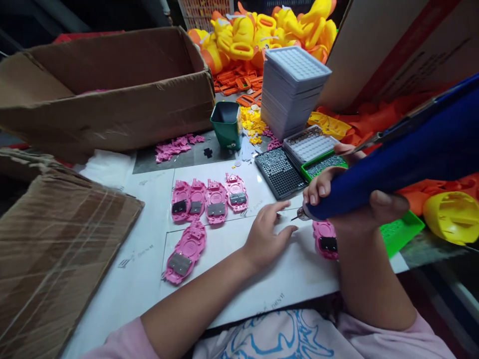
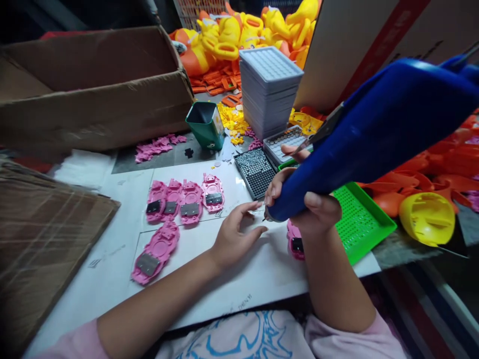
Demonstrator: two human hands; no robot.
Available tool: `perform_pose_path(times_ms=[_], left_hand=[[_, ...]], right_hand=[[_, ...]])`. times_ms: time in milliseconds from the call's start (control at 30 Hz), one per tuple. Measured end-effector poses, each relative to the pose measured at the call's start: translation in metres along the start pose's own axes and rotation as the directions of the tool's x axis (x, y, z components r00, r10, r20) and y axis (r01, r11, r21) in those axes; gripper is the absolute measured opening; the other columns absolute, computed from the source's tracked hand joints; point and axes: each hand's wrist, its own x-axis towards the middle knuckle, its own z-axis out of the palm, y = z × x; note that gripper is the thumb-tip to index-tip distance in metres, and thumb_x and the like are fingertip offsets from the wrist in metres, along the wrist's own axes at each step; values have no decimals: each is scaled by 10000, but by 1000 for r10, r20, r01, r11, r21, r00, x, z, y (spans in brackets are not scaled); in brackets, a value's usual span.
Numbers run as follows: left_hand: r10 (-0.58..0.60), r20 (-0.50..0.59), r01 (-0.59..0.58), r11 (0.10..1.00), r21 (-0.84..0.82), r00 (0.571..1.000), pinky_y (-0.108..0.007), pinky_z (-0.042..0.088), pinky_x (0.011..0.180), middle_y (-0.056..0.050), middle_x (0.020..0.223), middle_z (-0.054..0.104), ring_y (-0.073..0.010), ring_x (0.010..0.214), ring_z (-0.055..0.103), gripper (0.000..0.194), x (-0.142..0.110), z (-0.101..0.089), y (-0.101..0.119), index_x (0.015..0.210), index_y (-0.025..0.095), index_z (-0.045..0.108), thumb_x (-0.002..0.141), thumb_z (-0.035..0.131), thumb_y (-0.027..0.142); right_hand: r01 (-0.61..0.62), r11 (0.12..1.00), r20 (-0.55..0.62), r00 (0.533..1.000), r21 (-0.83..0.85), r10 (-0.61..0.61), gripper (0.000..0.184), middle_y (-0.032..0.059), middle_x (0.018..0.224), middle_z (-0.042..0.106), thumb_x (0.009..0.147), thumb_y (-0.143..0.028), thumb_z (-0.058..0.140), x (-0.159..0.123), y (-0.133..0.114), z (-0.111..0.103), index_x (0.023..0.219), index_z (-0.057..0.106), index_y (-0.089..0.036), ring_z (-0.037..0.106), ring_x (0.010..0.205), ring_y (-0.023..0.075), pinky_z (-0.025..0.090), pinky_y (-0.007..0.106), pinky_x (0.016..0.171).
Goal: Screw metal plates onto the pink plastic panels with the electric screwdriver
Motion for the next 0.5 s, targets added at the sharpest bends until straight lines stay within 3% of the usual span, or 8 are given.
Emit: perform_pose_path(times_ms=[67, 133, 200, 267, 333, 500], left_hand=[[242, -4, -236, 951, 199, 970, -385, 468, 879, -126, 1111, 620, -230, 1032, 569, 384, -2, -1, 5, 1142, 166, 555, 793, 690, 254], [410, 164, -441, 849, 291, 897, -398, 411, 913, -115, 1093, 630, -235, 1038, 544, 278, -6, 2, 11, 1090, 175, 583, 840, 635, 284], [472, 396, -593, 755, 280, 787, -404, 354, 939, -97, 1165, 629, -253, 1103, 515, 280, -11, 9, 16, 1129, 195, 591, 880, 576, 321], [448, 558, -665, 695, 273, 698, -431, 293, 979, -92, 1302, 569, -297, 1235, 432, 398, -14, 18, 19, 1240, 206, 550, 891, 554, 396], [369, 638, -663, 682, 307, 676, -461, 254, 1006, -106, 1364, 517, -324, 1304, 362, 490, -16, 24, 21, 1296, 193, 512, 883, 553, 454], [280, 637, -602, 709, 367, 718, -447, 311, 922, -110, 1218, 603, -286, 1135, 489, 399, -15, 23, 20, 1212, 171, 560, 905, 527, 423]], right_hand=[[3, 999, -51, 999, -38, -5, 432, 6, 587, 609, 601, -469, 704, 0, -6, -2, 976, 620, -271, 555, 501, 205, 442, 354, 482], [10, 997, -127, 992, -80, -20, 394, 3, 580, 602, 593, -458, 705, 1, -12, -4, 934, 624, -277, 546, 501, 204, 436, 354, 484], [23, 994, -210, 977, -111, -47, 354, -5, 570, 592, 608, -435, 685, 2, -18, -8, 926, 629, -289, 535, 494, 198, 433, 353, 489], [42, 989, -274, 958, -144, -81, 332, -11, 562, 583, 633, -411, 666, 3, -22, -12, 943, 629, -298, 529, 487, 192, 430, 352, 491], [63, 982, -306, 945, -177, -116, 341, -14, 568, 580, 651, -394, 662, 5, -23, -15, 977, 622, -307, 532, 485, 191, 424, 351, 486], [53, 985, -277, 956, -166, -98, 350, -20, 570, 570, 667, -359, 663, 6, -21, -14, 1010, 609, -321, 552, 490, 187, 425, 337, 487]])
